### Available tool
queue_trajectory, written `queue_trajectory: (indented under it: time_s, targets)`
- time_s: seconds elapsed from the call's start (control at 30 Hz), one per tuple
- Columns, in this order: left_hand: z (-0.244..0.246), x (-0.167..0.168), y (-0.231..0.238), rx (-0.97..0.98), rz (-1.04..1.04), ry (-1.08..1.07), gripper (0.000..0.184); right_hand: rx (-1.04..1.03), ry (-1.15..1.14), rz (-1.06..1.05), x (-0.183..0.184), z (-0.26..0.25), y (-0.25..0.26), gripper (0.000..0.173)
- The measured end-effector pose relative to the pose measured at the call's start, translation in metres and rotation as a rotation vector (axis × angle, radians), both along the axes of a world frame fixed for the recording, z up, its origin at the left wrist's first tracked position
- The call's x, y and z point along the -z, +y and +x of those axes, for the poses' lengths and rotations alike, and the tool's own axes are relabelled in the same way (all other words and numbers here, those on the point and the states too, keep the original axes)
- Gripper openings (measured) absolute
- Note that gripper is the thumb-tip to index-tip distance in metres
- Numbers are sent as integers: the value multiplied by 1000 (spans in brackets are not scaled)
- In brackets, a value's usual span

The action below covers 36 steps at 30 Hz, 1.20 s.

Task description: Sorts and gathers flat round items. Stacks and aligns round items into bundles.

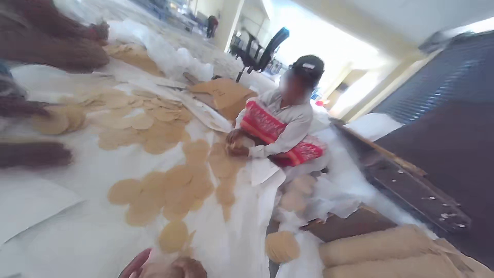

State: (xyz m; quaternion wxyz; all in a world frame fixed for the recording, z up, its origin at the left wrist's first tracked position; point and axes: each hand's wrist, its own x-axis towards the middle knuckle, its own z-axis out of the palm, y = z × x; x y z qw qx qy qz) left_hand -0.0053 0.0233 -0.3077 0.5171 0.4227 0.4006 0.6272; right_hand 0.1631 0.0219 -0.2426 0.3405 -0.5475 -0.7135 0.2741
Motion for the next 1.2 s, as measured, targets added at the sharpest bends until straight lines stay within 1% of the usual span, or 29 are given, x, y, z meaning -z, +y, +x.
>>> queue_trajectory:
  time_s: [0.03, 0.07, 0.13, 0.17, 0.23, 0.3, 0.33, 0.37, 0.4, 0.47, 0.5, 0.53, 0.6, 0.63, 0.7, 0.77, 0.8, 0.83, 0.87, 0.9, 0.97, 1.0, 1.03, 1.1, 1.13, 1.2]
  targets:
    - [-2, 3, -3, 6, -30, 15, 62, -5, 32, 27, 3, 0, -4, 45]
    - [-2, 5, -6, 23, -56, 33, 62, -15, 12, 58, 9, 1, -5, 51]
    - [2, 4, -9, 72, -107, 47, 60, -51, -155, 87, 21, 4, -1, 63]
    - [6, 0, -11, 68, -142, 30, 60, -64, -211, 32, 22, 6, -1, 61]
    - [9, -4, -11, 18, -176, -103, 61, -34, -177, -23, 18, 6, 1, 44]
    - [6, -3, -11, -25, -147, -228, 63, 6, -25, 83, 24, 8, -2, 39]
    - [3, -1, -11, -26, -133, -231, 66, 2, 70, 140, 30, 9, -4, 39]
    - [2, -1, -12, -12, -136, -206, 72, -21, 132, 169, 34, 10, -4, 43]
    - [2, -2, -12, 17, -155, -173, 78, -42, 114, 165, 35, 11, -4, 51]
    - [5, -3, -17, 73, -200, -136, 80, -37, -73, 109, 32, 8, -8, 69]
    - [6, -1, -18, 80, -199, -139, 78, -24, -139, 86, 29, 5, -9, 67]
    - [8, 1, -18, 60, -191, -174, 76, -1, -156, 89, 29, 3, -8, 57]
    - [7, 3, -17, 11, -153, -239, 75, 53, -73, 161, 31, 2, -7, 42]
    - [6, 3, -18, -1, -148, -245, 76, 63, 0, 185, 34, 3, -8, 40]
    - [4, 2, -19, 29, -144, -199, 79, 18, 100, 189, 39, 7, -10, 45]
    - [6, -1, -20, 84, -176, -149, 81, -36, 28, 150, 39, 10, -10, 57]
    - [7, -1, -23, 95, -182, -152, 77, -48, -33, 113, 37, 9, -10, 59]
    - [9, -2, -24, 86, -196, -166, 76, -46, -76, 88, 34, 8, -10, 53]
    - [10, -3, -25, 59, -205, -195, 81, -30, -81, 83, 32, 6, -10, 46]
    - [9, -2, -23, 23, -201, -236, 85, -12, -51, 109, 31, 6, -8, 40]
    - [7, 4, -24, -6, -178, -304, 88, 7, 69, 154, 35, 8, -11, 38]
    - [6, 5, -25, 8, -169, -292, 89, 5, 122, 151, 38, 9, -13, 42]
    - [6, 6, -25, 42, -153, -249, 90, -5, 121, 141, 41, 10, -13, 49]
    - [7, 6, -27, 143, -132, -113, 91, -28, 3, 112, 44, 11, -13, 64]
    - [8, 4, -28, 163, -125, -77, 90, -23, -29, 82, 43, 10, -13, 62]
    - [9, -2, -28, 112, -144, -104, 90, 22, -3, 114, 41, 8, -10, 47]
